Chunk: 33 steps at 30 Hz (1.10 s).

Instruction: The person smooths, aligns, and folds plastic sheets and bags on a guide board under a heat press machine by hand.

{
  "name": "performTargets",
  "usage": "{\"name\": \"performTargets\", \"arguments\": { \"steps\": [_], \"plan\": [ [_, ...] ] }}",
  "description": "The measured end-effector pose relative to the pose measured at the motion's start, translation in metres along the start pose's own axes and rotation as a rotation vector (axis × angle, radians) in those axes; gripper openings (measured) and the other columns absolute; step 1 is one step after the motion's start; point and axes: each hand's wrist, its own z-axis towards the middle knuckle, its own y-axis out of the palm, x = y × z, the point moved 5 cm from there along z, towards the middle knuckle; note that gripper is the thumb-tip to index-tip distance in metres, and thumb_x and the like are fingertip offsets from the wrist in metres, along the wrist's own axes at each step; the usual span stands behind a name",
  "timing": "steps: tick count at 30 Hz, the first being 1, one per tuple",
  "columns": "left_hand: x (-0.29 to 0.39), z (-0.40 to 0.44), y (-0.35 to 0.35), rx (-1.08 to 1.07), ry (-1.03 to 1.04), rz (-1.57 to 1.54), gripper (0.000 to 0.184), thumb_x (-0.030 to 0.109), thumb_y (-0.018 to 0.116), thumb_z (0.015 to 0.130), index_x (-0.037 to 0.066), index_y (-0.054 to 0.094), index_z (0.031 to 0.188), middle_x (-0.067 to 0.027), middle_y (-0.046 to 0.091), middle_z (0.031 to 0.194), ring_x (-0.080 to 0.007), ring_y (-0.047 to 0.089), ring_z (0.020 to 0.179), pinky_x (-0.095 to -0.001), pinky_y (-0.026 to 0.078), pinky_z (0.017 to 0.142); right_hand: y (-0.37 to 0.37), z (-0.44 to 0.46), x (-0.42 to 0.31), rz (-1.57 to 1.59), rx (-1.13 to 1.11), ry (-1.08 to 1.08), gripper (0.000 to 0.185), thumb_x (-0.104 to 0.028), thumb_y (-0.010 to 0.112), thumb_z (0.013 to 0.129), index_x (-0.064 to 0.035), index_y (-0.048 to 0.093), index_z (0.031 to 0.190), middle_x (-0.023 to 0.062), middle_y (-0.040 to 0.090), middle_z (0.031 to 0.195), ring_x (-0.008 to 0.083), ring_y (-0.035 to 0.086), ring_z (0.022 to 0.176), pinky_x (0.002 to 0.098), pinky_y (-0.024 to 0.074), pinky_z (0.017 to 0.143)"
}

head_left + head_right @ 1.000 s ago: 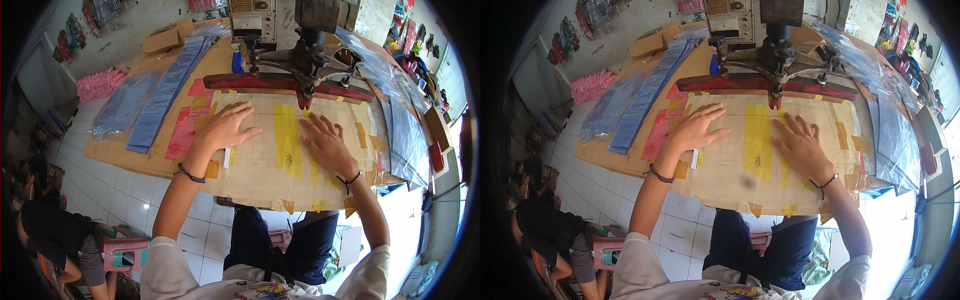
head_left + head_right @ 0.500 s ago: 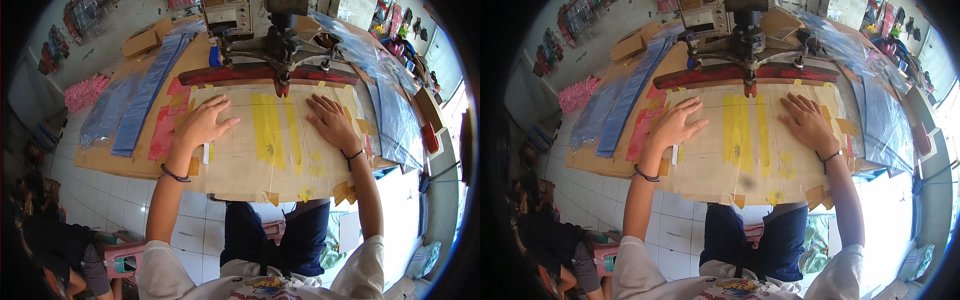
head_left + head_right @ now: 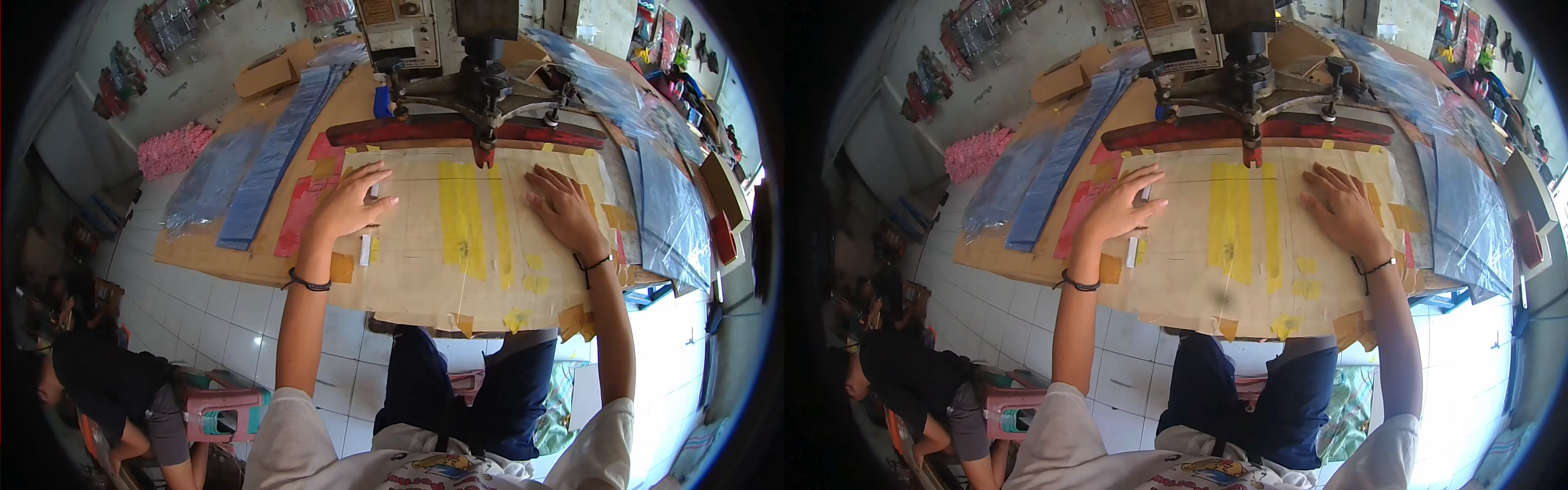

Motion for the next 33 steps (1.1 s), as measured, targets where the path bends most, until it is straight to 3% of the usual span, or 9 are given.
{"name": "performTargets", "arguments": {
  "steps": [20, 23, 33],
  "plan": [
    [-0.014, 0.002, 0.007, -0.118, 0.009, 0.052, 0.055, 0.045, 0.06, 0.099, 0.024, 0.049, 0.15, -0.0144, 0.025, 0.166, -0.0328, 0.023, 0.154, -0.0469, 0.024, 0.123, 0.002, -0.001, -0.002, -0.031, -0.02, -0.012, 0.051, -0.042, 0.055, 0.1, -0.0106, 0.059, 0.14, 0.0116, 0.051, 0.151, 0.0314, 0.041, 0.143, 0.0445, 0.0252, 0.12],
    [-0.017, 0.001, 0.008, -0.077, 0.008, 0.03, 0.055, 0.047, 0.06, 0.097, 0.024, 0.054, 0.146, -0.0162, 0.029, 0.164, -0.0334, 0.026, 0.152, -0.0452, 0.028, 0.122, 0.001, -0.001, -0.002, -0.021, -0.023, 0.005, 0.051, -0.042, 0.056, 0.1, -0.0099, 0.059, 0.14, 0.0118, 0.051, 0.151, 0.0313, 0.042, 0.143, 0.0446, 0.0253, 0.12],
    [0.001, 0.002, 0.002, -0.021, 0.091, 0.08, 0.067, 0.052, 0.062, 0.094, 0.009, 0.053, 0.145, -0.0117, 0.041, 0.159, -0.0302, 0.035, 0.148, -0.0436, 0.029, 0.122, -0.001, 0.003, -0.002, -0.024, -0.019, -0.005, 0.051, -0.04, 0.057, 0.099, -0.0093, 0.058, 0.14, 0.0123, 0.051, 0.151, 0.0305, 0.041, 0.143, 0.0443, 0.0261, 0.12]
  ]
}}
